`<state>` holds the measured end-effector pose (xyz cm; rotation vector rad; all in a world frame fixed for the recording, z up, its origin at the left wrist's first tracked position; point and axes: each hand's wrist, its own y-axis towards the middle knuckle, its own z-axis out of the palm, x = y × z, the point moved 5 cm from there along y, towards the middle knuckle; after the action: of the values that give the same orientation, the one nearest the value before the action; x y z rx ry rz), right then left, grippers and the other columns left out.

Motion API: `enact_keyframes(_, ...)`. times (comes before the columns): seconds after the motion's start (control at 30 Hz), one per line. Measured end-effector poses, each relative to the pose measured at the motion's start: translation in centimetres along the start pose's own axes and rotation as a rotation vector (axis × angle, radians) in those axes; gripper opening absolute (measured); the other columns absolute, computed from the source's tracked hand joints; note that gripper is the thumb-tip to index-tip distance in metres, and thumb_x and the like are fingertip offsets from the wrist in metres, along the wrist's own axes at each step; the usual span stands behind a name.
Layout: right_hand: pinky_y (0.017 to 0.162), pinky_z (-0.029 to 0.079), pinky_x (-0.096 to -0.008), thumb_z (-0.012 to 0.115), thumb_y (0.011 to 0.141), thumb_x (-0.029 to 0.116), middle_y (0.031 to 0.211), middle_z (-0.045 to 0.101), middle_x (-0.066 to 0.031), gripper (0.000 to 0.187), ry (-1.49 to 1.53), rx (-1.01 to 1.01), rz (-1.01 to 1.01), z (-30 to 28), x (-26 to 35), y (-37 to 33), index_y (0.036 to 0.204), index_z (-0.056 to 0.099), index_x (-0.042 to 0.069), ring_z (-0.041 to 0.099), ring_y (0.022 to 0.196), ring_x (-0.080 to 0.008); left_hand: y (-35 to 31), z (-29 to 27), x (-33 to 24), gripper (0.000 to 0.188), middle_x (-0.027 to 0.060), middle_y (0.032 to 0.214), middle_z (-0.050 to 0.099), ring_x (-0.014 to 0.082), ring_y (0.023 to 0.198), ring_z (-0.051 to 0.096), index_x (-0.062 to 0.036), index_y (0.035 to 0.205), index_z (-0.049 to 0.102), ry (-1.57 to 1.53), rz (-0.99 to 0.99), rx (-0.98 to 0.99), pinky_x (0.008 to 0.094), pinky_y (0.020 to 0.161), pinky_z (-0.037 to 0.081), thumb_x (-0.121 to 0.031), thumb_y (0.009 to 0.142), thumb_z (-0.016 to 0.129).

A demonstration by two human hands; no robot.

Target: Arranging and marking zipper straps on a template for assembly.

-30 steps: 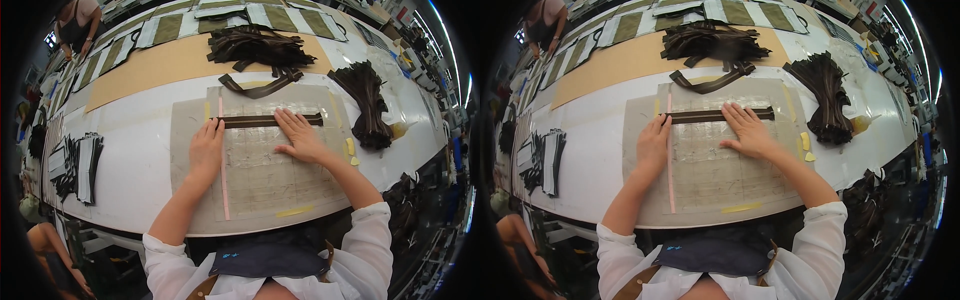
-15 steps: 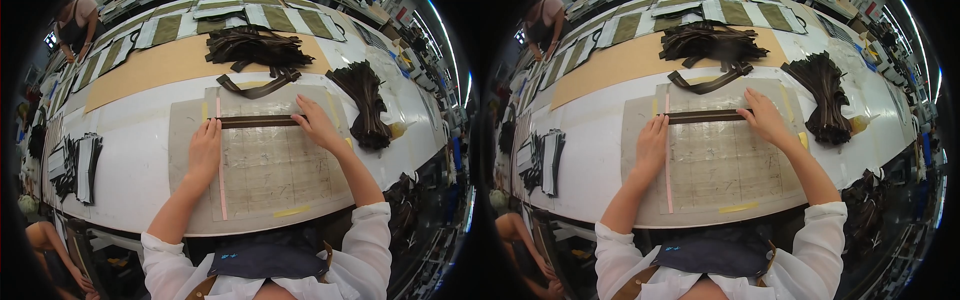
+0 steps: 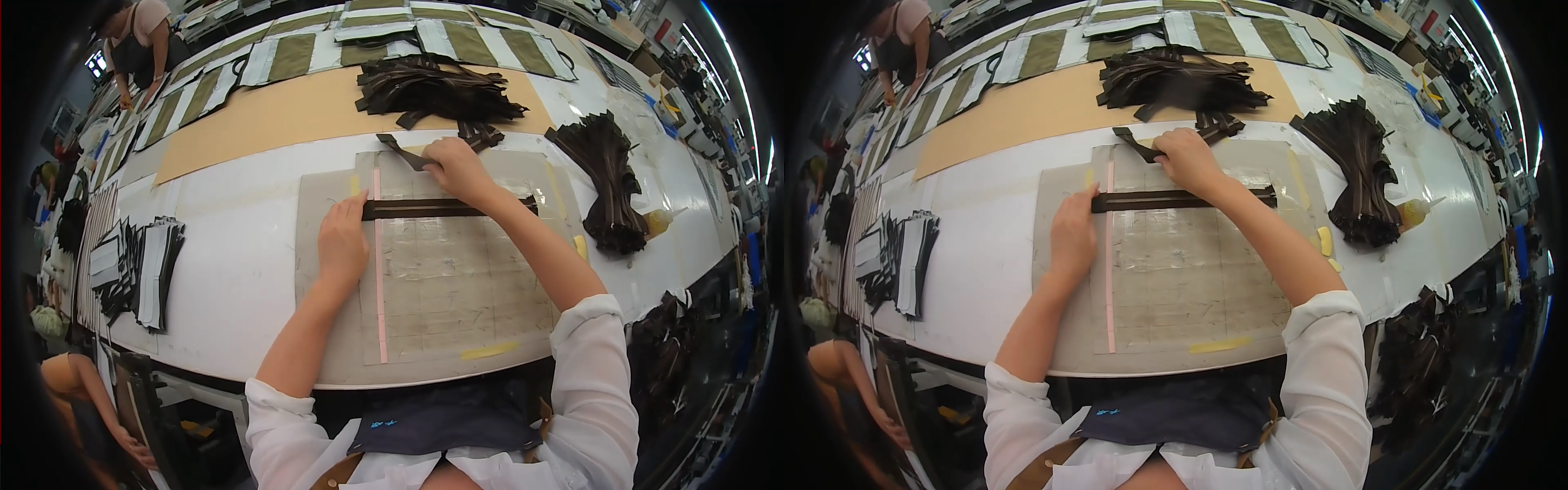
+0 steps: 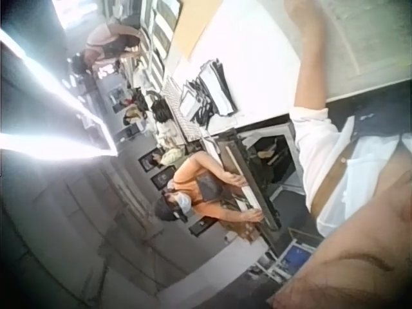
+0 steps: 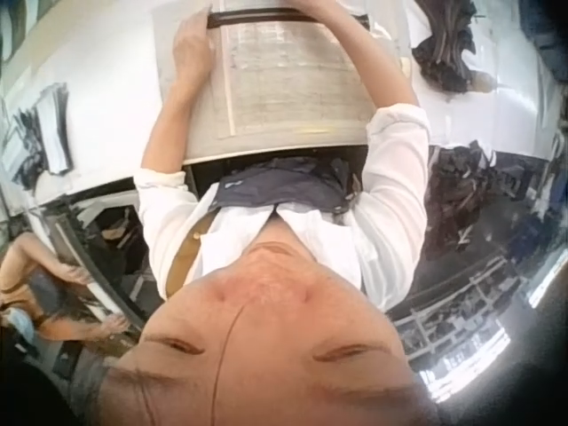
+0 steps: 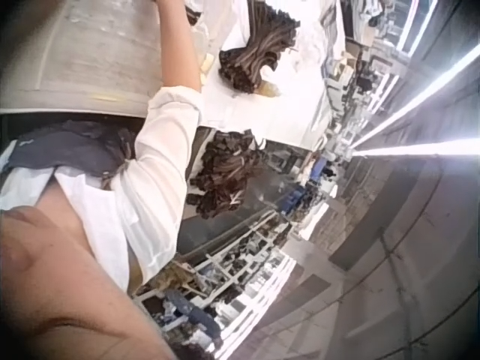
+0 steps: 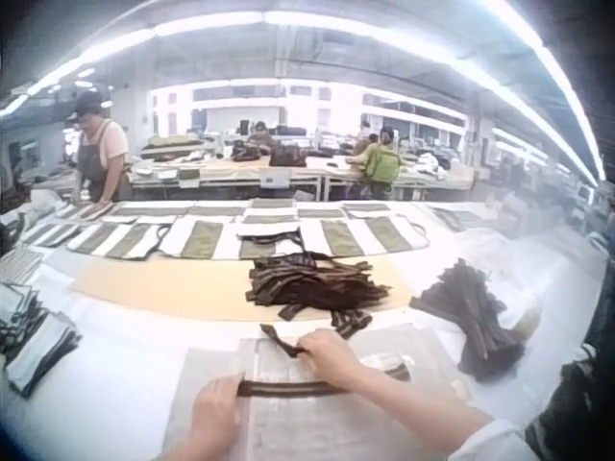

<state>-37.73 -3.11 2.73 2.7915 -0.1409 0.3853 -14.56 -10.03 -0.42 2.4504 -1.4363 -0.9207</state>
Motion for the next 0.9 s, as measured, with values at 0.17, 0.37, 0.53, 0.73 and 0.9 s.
enact_keyframes(0.17, 0.085, 0.049, -0.0450, 0.072, 0.087, 0.008, 0.088, 0.067, -0.0122, 0.011, 0.235, 0.055, -0.194, -3.9, 4.9, -0.6, 0.098, 0.068, 0.008, 0.063, 0.095, -0.0342, 1.2, -2.5, -2.4, 0.048, 0.0132, 0.141, 0.057, 0.0361, 0.138, 0.045, -0.0063, 0.143, 0.056, -0.059, 0.073, -0.315, 0.0452, 0.115, 0.036, -0.007, 0.096, 0.064)
enact_keyframes(0.37, 0.084, 0.049, -0.0450, 0.071, 0.089, 0.009, 0.088, 0.067, -0.0112, 0.009, 0.237, 0.059, -0.271, -5.9, 6.5, -1.1, 0.098, 0.068, 0.009, 0.064, 0.093, -0.0340, 1.0, -2.0, -1.6, 0.034, 0.0136, 0.132, 0.062, 0.0331, 0.135, 0.050, -0.0092, 0.118, 0.067, -0.067, 0.150, -0.245, 0.0439, 0.108, 0.040, -0.002, 0.086, 0.071)
enact_keyframes(0.53, 0.086, 0.049, -0.0439, 0.078, 0.083, 0.016, 0.088, 0.069, -0.0095, 0.016, 0.114, 0.185, -0.144, -4.4, 1.6, -1.5, 0.091, 0.069, 0.007, 0.064, 0.093, -0.0330, 1.3, -2.7, 0.1, 0.026, 0.0182, 0.084, 0.069, 0.0374, 0.078, 0.067, -0.0028, 0.110, 0.064, -0.370, -0.051, -0.179, 0.0417, 0.070, 0.052, 0.007, 0.085, 0.063)
enact_keyframes(0.73, 0.087, 0.048, -0.0435, 0.074, 0.080, 0.006, 0.085, 0.068, -0.0098, 0.012, -0.119, -0.426, -0.028, -5.6, -6.9, -2.7, 0.090, 0.068, 0.006, 0.064, 0.091, -0.0321, 1.9, -3.4, 0.5, 0.024, 0.0203, 0.094, 0.069, 0.0415, 0.085, 0.066, -0.0033, 0.109, 0.063, -0.200, -0.090, -0.191, 0.0457, 0.073, 0.051, 0.005, 0.087, 0.061)
enact_keyframes(0.9, 0.078, 0.050, -0.0359, 0.072, 0.083, -0.001, 0.084, 0.067, -0.0110, 0.013, -0.016, -0.545, 0.077, -8.5, -5.1, -5.2, 0.093, 0.065, 0.002, 0.065, 0.081, -0.0272, 1.1, -2.6, 1.1, 0.019, 0.0190, 0.100, 0.070, 0.0394, 0.091, 0.067, -0.0034, 0.111, 0.063, -0.195, -0.126, -0.048, 0.0446, 0.078, 0.052, -0.009, 0.093, 0.067)
